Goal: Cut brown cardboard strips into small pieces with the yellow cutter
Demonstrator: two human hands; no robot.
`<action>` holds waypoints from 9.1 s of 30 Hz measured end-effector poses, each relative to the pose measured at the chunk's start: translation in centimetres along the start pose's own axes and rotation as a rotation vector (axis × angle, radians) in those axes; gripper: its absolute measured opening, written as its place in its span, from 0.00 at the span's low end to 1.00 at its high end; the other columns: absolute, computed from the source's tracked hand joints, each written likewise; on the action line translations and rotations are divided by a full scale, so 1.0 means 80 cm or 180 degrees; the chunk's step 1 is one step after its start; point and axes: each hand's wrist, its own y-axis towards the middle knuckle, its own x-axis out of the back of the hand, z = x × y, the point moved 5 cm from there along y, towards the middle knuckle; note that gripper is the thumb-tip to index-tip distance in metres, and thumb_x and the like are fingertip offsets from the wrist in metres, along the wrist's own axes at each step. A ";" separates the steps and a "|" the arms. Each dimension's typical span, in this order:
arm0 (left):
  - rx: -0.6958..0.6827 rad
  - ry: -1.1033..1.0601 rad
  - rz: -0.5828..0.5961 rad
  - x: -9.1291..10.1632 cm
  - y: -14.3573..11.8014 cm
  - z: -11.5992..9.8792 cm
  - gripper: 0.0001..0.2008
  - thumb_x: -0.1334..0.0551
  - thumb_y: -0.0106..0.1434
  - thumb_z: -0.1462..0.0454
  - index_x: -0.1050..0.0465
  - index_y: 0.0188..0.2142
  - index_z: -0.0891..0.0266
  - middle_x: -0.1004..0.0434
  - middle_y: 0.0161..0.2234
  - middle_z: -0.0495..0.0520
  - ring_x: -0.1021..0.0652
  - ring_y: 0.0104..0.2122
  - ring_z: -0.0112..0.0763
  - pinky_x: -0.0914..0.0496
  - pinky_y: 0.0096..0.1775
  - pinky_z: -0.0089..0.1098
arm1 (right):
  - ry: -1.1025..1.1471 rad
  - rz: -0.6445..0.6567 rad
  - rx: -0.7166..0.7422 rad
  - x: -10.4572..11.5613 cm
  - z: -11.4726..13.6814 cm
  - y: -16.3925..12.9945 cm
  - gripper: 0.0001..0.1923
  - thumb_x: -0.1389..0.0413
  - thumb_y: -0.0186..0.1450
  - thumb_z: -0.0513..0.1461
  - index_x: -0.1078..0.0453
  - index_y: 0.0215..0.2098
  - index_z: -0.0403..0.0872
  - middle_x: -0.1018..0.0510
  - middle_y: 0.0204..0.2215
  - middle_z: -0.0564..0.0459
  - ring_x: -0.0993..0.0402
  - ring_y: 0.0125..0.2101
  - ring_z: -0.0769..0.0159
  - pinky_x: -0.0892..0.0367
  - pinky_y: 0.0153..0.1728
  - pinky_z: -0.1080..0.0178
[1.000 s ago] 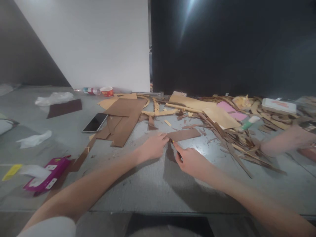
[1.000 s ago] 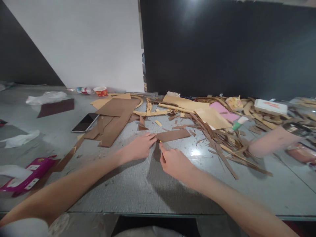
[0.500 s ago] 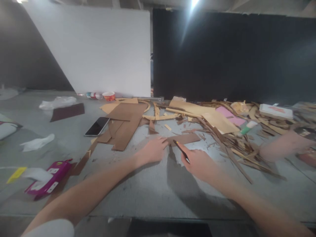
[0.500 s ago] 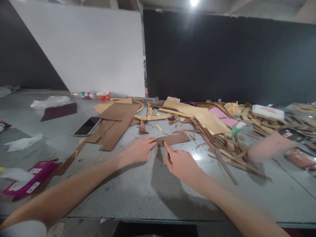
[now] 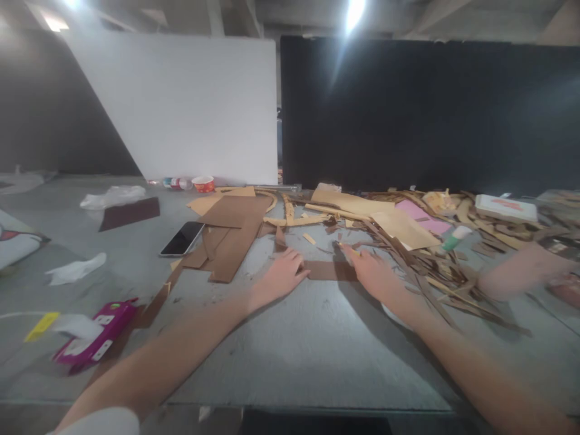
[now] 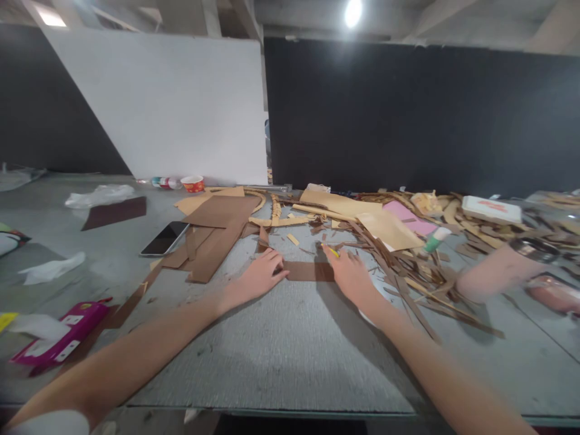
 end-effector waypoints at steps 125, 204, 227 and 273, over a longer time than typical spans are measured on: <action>0.0886 -0.3185 -0.0036 -0.009 -0.013 -0.053 0.21 0.36 0.70 0.48 0.27 0.28 0.60 0.22 0.26 0.52 0.22 0.27 0.33 0.32 0.32 0.31 | 0.4335 -0.0887 -0.0382 0.021 0.023 -0.013 0.19 0.40 0.72 0.54 0.19 0.39 0.49 0.14 0.35 0.50 0.20 0.36 0.58 0.27 0.39 0.59; 0.1309 -0.3484 -0.0079 -0.035 -0.019 -0.033 0.24 0.33 0.66 0.42 0.26 0.32 0.62 0.22 0.32 0.53 0.25 0.34 0.36 0.35 0.35 0.33 | 0.4527 -0.0162 -0.0092 -0.004 0.043 -0.008 0.25 0.45 0.75 0.58 0.27 0.30 0.50 0.23 0.25 0.56 0.28 0.28 0.63 0.34 0.33 0.61; 0.1235 -0.3595 -0.0094 -0.043 -0.020 -0.029 0.25 0.31 0.67 0.42 0.25 0.32 0.61 0.24 0.29 0.53 0.24 0.33 0.38 0.34 0.34 0.34 | 0.4371 -0.0313 0.0018 -0.009 0.041 -0.011 0.20 0.45 0.75 0.55 0.25 0.36 0.50 0.20 0.29 0.55 0.25 0.31 0.62 0.31 0.35 0.60; 0.0882 -0.3227 0.0081 -0.024 -0.020 -0.046 0.25 0.42 0.74 0.41 0.22 0.41 0.59 0.18 0.40 0.57 0.22 0.41 0.43 0.30 0.42 0.37 | 0.4567 -0.0318 -0.0200 -0.007 0.037 -0.013 0.25 0.42 0.70 0.61 0.23 0.34 0.51 0.19 0.28 0.52 0.25 0.29 0.61 0.29 0.32 0.60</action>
